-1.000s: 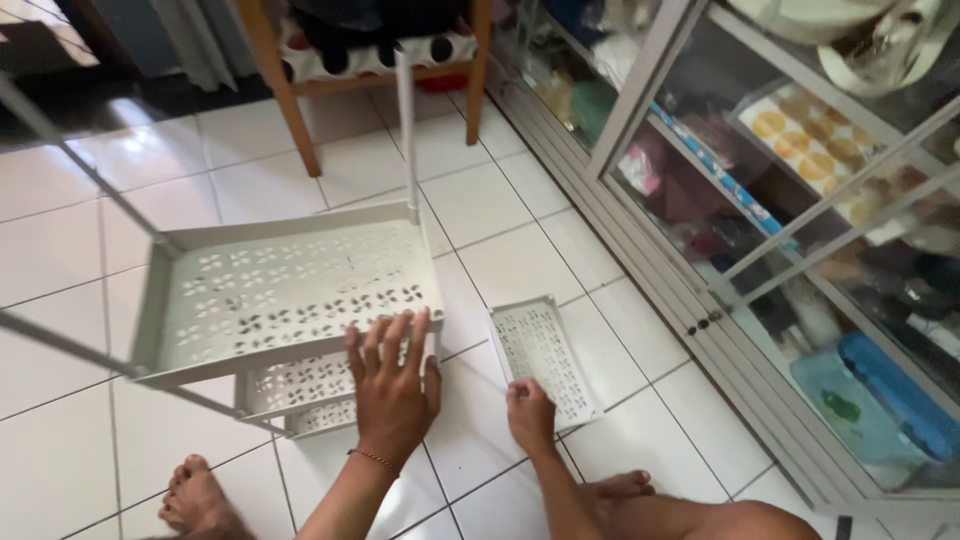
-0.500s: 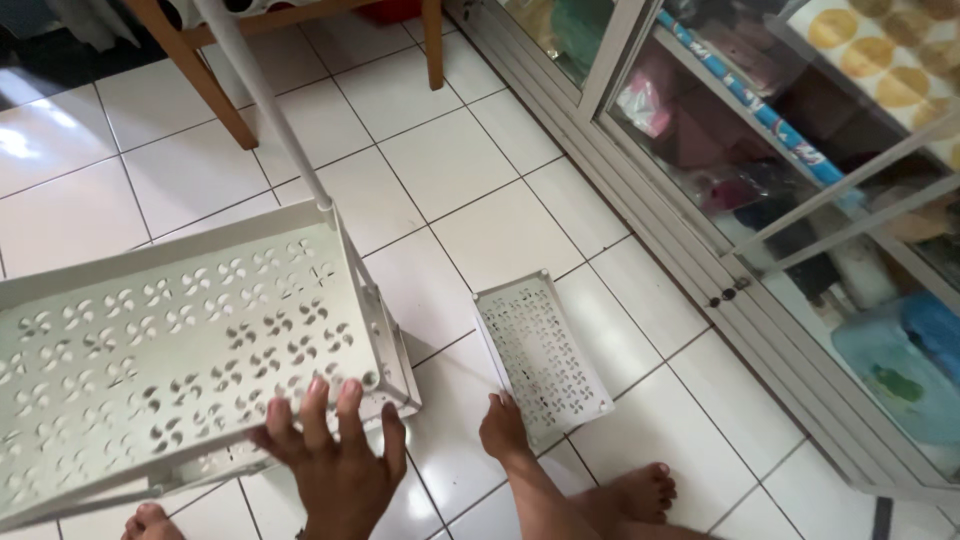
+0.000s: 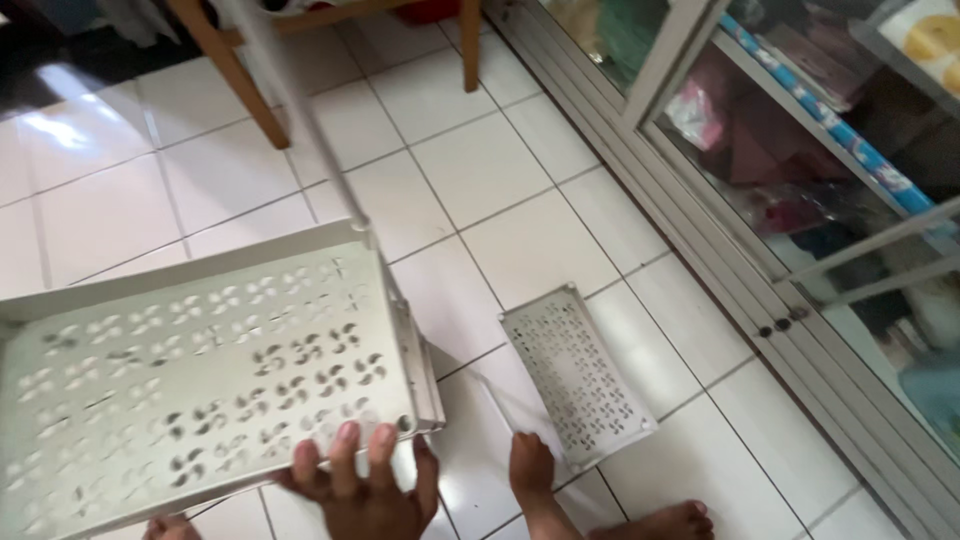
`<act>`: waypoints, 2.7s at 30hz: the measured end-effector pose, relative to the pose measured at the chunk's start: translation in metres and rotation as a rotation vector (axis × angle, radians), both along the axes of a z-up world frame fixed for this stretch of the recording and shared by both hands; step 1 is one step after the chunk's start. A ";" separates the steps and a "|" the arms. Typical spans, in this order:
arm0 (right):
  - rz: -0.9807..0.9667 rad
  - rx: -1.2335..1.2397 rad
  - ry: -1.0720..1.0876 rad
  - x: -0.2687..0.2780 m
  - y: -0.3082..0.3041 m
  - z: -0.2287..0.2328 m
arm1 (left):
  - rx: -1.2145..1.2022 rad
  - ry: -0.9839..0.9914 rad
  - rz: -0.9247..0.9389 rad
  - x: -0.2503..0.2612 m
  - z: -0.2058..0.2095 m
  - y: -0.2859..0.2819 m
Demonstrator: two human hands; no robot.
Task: The person assembles a three-tier white plastic shelving unit on a tiled floor. They insert metal poles into the corners of the trays, stack the trays onto the poles, and adjust the fit to complete the structure.
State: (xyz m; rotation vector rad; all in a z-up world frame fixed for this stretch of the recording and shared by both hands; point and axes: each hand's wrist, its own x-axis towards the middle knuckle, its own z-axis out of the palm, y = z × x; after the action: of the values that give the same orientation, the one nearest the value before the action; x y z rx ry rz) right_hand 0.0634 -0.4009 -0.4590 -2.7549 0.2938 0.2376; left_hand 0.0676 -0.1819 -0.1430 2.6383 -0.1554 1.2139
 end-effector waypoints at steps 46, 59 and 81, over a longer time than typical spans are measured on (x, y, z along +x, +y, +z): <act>0.328 0.801 -0.651 0.022 0.096 0.544 | 0.068 0.469 -0.116 -0.038 0.149 -0.005; 0.350 0.744 -0.676 0.026 0.093 0.527 | -0.880 0.075 -0.695 0.009 0.290 -0.013; 0.310 0.736 -0.736 0.034 0.095 0.515 | -1.225 0.367 -1.153 0.086 0.245 -0.031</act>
State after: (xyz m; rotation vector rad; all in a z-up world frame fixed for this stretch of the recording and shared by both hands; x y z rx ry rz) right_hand 0.0972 -0.3063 0.0565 -1.9581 -0.3523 -0.4950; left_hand 0.1537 -0.2125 0.1016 1.2193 -0.5396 0.2027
